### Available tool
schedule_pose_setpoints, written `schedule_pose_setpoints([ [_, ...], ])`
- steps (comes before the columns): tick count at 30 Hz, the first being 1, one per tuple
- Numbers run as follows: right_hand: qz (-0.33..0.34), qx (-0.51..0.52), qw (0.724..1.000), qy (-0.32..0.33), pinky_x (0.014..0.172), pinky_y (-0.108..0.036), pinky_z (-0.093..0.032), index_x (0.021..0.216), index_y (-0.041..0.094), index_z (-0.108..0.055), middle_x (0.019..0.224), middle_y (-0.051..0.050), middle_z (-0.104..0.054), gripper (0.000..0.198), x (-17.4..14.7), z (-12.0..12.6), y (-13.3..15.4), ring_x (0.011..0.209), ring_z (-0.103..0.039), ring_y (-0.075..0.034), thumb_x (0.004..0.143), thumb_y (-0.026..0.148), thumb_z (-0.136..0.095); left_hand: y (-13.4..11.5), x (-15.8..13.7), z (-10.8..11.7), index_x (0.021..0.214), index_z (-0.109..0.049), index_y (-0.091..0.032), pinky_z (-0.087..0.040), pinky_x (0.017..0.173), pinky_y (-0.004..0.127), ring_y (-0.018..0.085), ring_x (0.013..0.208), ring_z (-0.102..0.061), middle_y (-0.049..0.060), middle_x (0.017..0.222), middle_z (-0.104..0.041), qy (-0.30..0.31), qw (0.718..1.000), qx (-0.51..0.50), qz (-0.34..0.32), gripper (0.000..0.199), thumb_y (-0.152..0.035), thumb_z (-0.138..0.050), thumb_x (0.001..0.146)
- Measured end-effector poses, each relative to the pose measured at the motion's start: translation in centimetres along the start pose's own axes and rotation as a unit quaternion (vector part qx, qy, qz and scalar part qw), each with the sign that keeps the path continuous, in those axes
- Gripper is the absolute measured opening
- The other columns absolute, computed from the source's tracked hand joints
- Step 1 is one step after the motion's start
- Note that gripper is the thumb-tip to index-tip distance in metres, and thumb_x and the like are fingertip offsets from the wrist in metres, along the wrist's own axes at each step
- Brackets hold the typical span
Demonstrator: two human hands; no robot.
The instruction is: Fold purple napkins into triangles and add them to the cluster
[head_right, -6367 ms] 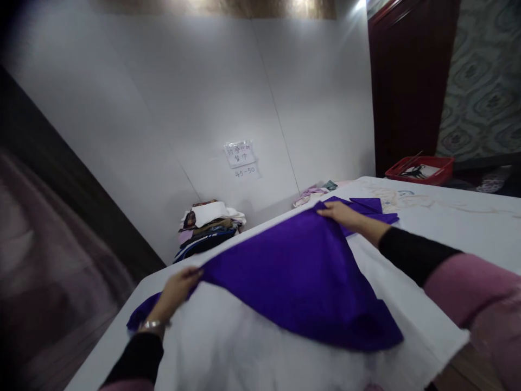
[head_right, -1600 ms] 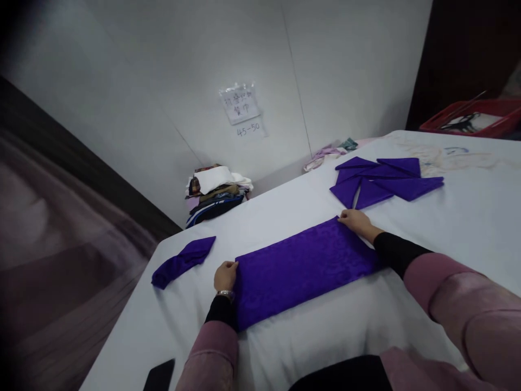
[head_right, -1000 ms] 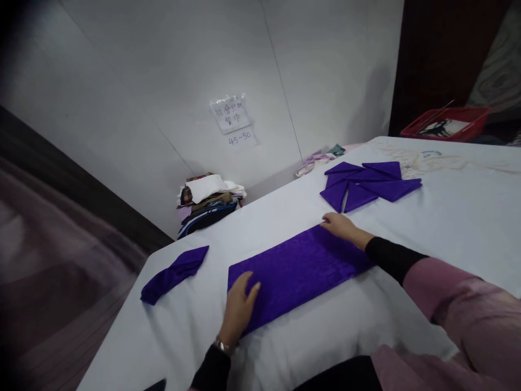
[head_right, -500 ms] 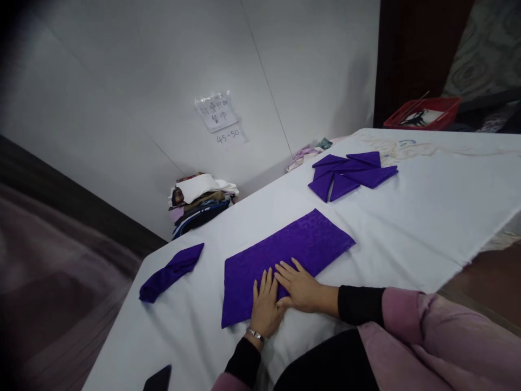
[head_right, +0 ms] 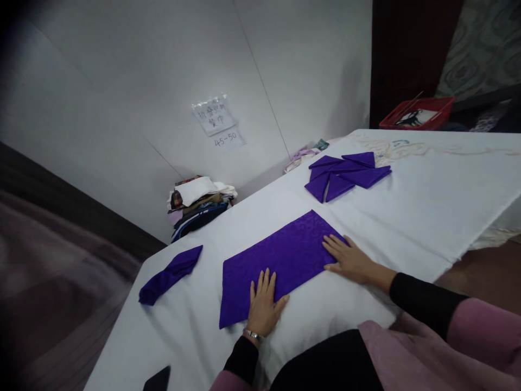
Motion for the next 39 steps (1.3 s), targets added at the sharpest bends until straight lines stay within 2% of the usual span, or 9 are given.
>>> schedule_pose_setpoints([
  [5, -0.056, -0.039, 0.998, -0.013, 0.107, -0.058, -0.015, 0.146, 0.023, -0.019, 0.149, -0.009, -0.025, 0.074, -1.7, 0.8, -5.4, 0.136, -0.022, -0.030, 0.086, 0.064, -0.031, -0.1, 0.0, 0.1, 0.144, -0.025, -0.023, -0.009, 0.113, 0.052, 0.026, 0.140, -0.008, 0.005, 0.152, -0.018, -0.003, 1.000, -0.004, 0.002, 0.069, -0.057, -0.037, 0.085],
  [9, -0.077, -0.041, 0.996, -0.029, 0.107, -0.058, -0.016, 0.146, 0.023, -0.019, 0.148, -0.010, -0.028, 0.076, -1.8, 1.9, -5.8, 0.135, -0.023, -0.031, 0.084, 0.066, -0.031, -0.1, 0.0, -0.1, 0.143, -0.026, -0.023, -0.009, 0.113, 0.052, 0.026, 0.140, -0.008, 0.004, 0.152, -0.017, -0.005, 1.000, -0.004, 0.001, 0.069, -0.059, -0.037, 0.085],
  [14, 0.012, -0.015, 0.998, -0.053, 0.109, -0.054, -0.012, 0.147, 0.022, -0.016, 0.150, -0.010, -0.021, 0.076, 0.1, 2.6, 1.1, 0.137, -0.017, -0.029, 0.085, 0.064, -0.033, -0.1, -0.1, 0.0, 0.143, -0.027, -0.022, -0.007, 0.113, 0.052, 0.026, 0.140, -0.008, 0.006, 0.152, -0.016, -0.011, 1.000, -0.020, -0.003, 0.071, -0.063, -0.033, 0.085],
  [17, 0.118, 0.026, 0.992, -0.026, 0.109, -0.055, -0.013, 0.146, 0.024, -0.019, 0.149, -0.010, -0.025, 0.074, 1.5, 0.8, 7.2, 0.137, -0.021, -0.029, 0.086, 0.063, -0.035, -0.3, -0.3, 0.1, 0.143, -0.026, -0.023, -0.008, 0.113, 0.052, 0.027, 0.140, -0.010, 0.006, 0.152, -0.017, -0.014, 1.000, -0.026, -0.007, 0.073, -0.065, -0.032, 0.084],
  [20, 0.188, 0.046, 0.981, 0.006, 0.107, -0.058, -0.014, 0.144, 0.021, -0.025, 0.148, -0.013, -0.027, 0.074, 2.2, -1.6, 10.9, 0.136, -0.023, -0.031, 0.085, 0.064, -0.036, -0.5, -0.4, 0.2, 0.143, -0.027, -0.023, -0.009, 0.113, 0.052, 0.027, 0.140, -0.012, 0.006, 0.152, -0.019, -0.020, 0.999, -0.028, -0.008, 0.073, -0.066, -0.033, 0.083],
  [24, 0.213, 0.037, 0.976, 0.033, 0.105, -0.061, -0.016, 0.143, 0.022, -0.030, 0.147, -0.012, -0.030, 0.071, 2.2, -3.6, 11.0, 0.134, -0.026, -0.032, 0.085, 0.064, -0.035, -0.8, -0.6, 0.2, 0.142, -0.027, -0.023, -0.009, 0.112, 0.053, 0.027, 0.140, -0.013, 0.008, 0.152, -0.020, -0.031, 0.998, -0.044, -0.011, 0.074, -0.068, -0.031, 0.083],
  [29, 0.214, 0.009, 0.977, -0.001, 0.105, -0.060, -0.017, 0.142, 0.026, -0.031, 0.146, -0.009, -0.033, 0.069, 1.6, -4.1, 9.4, 0.134, -0.028, -0.032, 0.085, 0.063, -0.036, -1.1, -0.8, 0.7, 0.142, -0.027, -0.022, -0.010, 0.111, 0.055, 0.027, 0.139, -0.014, 0.009, 0.151, -0.023, -0.014, 0.998, -0.066, -0.001, 0.075, -0.068, -0.033, 0.083],
  [33, 0.239, -0.008, 0.970, -0.043, 0.104, -0.061, -0.017, 0.138, 0.028, -0.039, 0.144, -0.009, -0.037, 0.065, 1.2, -4.9, 8.8, 0.133, -0.029, -0.033, 0.083, 0.062, -0.038, -3.8, -0.3, 1.7, 0.144, -0.019, -0.024, -0.006, 0.110, 0.058, 0.027, 0.140, -0.008, 0.008, 0.153, -0.017, -0.018, 0.996, -0.091, 0.007, 0.070, -0.063, -0.029, 0.086],
  [39, 0.271, 0.036, 0.961, -0.041, 0.103, -0.061, -0.019, 0.125, 0.030, -0.055, 0.123, -0.009, -0.058, 0.047, 0.8, -6.3, 7.2, 0.123, -0.041, -0.036, 0.082, 0.046, -0.043, -10.7, 2.6, 1.2, 0.145, -0.008, -0.027, -0.004, 0.110, 0.057, 0.024, 0.141, -0.003, 0.003, 0.154, -0.012, -0.014, 0.987, -0.145, -0.070, 0.063, -0.052, -0.026, 0.090],
])
Point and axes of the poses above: each hand's wrist, its own x-axis towards the middle knuckle, its own z-axis out of the back of the hand, y = z × x, the point moved 5 cm from there along x, towards the middle knuckle
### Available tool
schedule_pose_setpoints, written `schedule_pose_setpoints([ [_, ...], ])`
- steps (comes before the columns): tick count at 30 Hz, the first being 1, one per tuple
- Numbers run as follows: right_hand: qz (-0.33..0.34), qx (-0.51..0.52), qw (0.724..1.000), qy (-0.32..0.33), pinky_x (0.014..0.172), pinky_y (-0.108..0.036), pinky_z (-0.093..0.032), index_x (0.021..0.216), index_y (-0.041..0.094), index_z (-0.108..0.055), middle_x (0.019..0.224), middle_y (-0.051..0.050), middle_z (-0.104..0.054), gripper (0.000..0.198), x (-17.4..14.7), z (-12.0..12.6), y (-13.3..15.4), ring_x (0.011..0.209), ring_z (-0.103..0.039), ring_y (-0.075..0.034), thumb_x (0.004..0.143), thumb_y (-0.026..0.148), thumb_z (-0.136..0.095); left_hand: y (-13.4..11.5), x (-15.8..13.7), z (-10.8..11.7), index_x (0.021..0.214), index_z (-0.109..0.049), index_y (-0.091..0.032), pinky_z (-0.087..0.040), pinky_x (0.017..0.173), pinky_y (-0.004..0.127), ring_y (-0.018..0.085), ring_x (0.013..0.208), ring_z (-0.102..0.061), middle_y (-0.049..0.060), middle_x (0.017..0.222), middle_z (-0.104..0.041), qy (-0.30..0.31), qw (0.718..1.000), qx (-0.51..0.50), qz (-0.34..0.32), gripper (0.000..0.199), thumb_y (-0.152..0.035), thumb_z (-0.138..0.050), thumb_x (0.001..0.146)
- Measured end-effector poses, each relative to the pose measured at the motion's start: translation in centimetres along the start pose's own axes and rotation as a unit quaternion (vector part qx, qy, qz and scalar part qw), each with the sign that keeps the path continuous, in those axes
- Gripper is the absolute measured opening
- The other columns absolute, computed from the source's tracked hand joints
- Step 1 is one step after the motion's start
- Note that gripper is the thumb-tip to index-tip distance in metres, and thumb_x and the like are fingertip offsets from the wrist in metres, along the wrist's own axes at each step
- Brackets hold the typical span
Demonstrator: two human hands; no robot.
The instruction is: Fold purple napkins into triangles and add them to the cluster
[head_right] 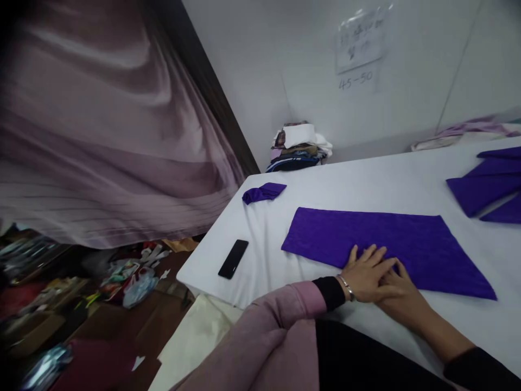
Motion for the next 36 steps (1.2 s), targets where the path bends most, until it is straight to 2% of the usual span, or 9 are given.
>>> schedule_pose_setpoints([
  [2, 0.004, 0.007, 1.000, 0.006, 0.104, -0.061, -0.017, 0.122, 0.030, -0.057, 0.123, -0.009, -0.058, 0.045, -0.1, 0.0, 0.0, 0.126, -0.038, -0.037, 0.082, 0.043, -0.043, -0.2, 0.5, -0.6, 0.145, -0.007, -0.026, -0.003, 0.110, 0.057, 0.023, 0.141, -0.002, 0.003, 0.154, -0.011, 0.001, 1.000, -0.014, 0.003, 0.064, -0.051, -0.025, 0.089],
  [5, -0.008, -0.007, 1.000, 0.010, 0.104, -0.061, -0.016, 0.123, 0.029, -0.056, 0.132, -0.008, -0.052, 0.050, 0.3, 0.4, 0.3, 0.130, -0.033, -0.036, 0.082, 0.053, -0.041, 1.3, 0.1, -0.8, 0.145, -0.007, -0.024, -0.002, 0.111, 0.056, 0.022, 0.141, 0.000, 0.003, 0.154, -0.009, 0.002, 1.000, -0.015, 0.023, 0.065, -0.053, -0.022, 0.089],
  [11, -0.006, -0.042, 0.999, -0.026, 0.103, -0.061, -0.018, 0.135, 0.027, -0.044, 0.143, -0.011, -0.038, 0.069, 1.0, 1.2, 1.2, 0.132, -0.029, -0.034, 0.078, 0.066, -0.041, 8.6, -4.3, 1.4, 0.145, -0.014, -0.021, -0.004, 0.112, 0.056, 0.024, 0.141, -0.005, 0.006, 0.153, -0.014, -0.024, 0.989, 0.037, 0.143, 0.073, -0.064, -0.020, 0.086],
  [16, -0.004, -0.052, 0.998, -0.026, 0.104, -0.060, -0.019, 0.140, 0.030, -0.036, 0.145, -0.008, -0.036, 0.073, 1.0, 1.1, 1.2, 0.133, -0.029, -0.034, 0.077, 0.067, -0.042, 15.5, -9.2, 4.0, 0.144, -0.020, -0.021, -0.006, 0.113, 0.054, 0.027, 0.140, -0.007, 0.006, 0.153, -0.016, -0.050, 0.950, 0.097, 0.294, 0.079, -0.070, -0.017, 0.083],
  [23, -0.019, -0.038, 0.999, -0.022, 0.104, -0.061, -0.019, 0.139, 0.033, -0.036, 0.144, -0.006, -0.037, 0.071, 1.0, 1.1, 1.0, 0.132, -0.030, -0.034, 0.077, 0.067, -0.043, 20.0, -11.7, 5.7, 0.144, -0.022, -0.023, -0.006, 0.112, 0.055, 0.026, 0.140, -0.008, 0.005, 0.153, -0.016, -0.070, 0.912, 0.107, 0.391, 0.073, -0.067, -0.018, 0.085],
  [26, -0.028, -0.032, 0.999, -0.001, 0.105, -0.061, -0.019, 0.138, 0.036, -0.037, 0.145, -0.004, -0.036, 0.069, 1.1, 0.9, 1.0, 0.132, -0.030, -0.034, 0.077, 0.068, -0.042, 21.2, -11.3, 7.3, 0.140, -0.030, -0.021, -0.014, 0.112, 0.052, 0.026, 0.139, -0.016, 0.007, 0.151, -0.024, -0.120, 0.890, 0.097, 0.429, 0.065, -0.059, -0.030, 0.087],
  [28, -0.035, -0.031, 0.999, 0.014, 0.105, -0.061, -0.018, 0.137, 0.037, -0.038, 0.145, -0.003, -0.035, 0.068, 1.1, 0.6, 0.8, 0.132, -0.029, -0.034, 0.077, 0.068, -0.043, 21.7, -10.0, 8.4, 0.133, -0.042, -0.021, -0.023, 0.110, 0.044, 0.024, 0.134, -0.030, 0.008, 0.144, -0.038, -0.152, 0.889, 0.073, 0.426, 0.054, -0.051, -0.039, 0.088],
  [31, -0.047, -0.026, 0.998, 0.042, 0.105, -0.061, -0.019, 0.138, 0.037, -0.037, 0.146, -0.003, -0.034, 0.066, 1.3, 0.5, 0.4, 0.133, -0.029, -0.033, 0.079, 0.066, -0.043, 22.6, -7.1, 9.6, 0.118, -0.057, -0.024, -0.037, 0.100, 0.033, 0.020, 0.116, -0.051, 0.005, 0.125, -0.059, -0.161, 0.896, 0.043, 0.412, 0.037, -0.042, -0.044, 0.088],
  [36, -0.095, -0.013, 0.992, 0.080, 0.106, -0.059, -0.021, 0.141, 0.034, -0.032, 0.148, -0.003, -0.027, 0.066, 1.0, 2.3, -1.3, 0.135, -0.023, -0.032, 0.082, 0.063, -0.039, 24.5, -2.8, 10.4, 0.107, -0.063, -0.024, -0.044, 0.088, 0.030, 0.021, 0.105, -0.058, 0.005, 0.113, -0.065, -0.154, 0.890, 0.019, 0.428, 0.029, -0.038, -0.051, 0.085],
])
Point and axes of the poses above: each hand's wrist, its own x-axis towards the middle knuckle, its own z-axis out of the back of the hand, y = z × x, the point moved 5 cm from there along x, towards the middle knuckle
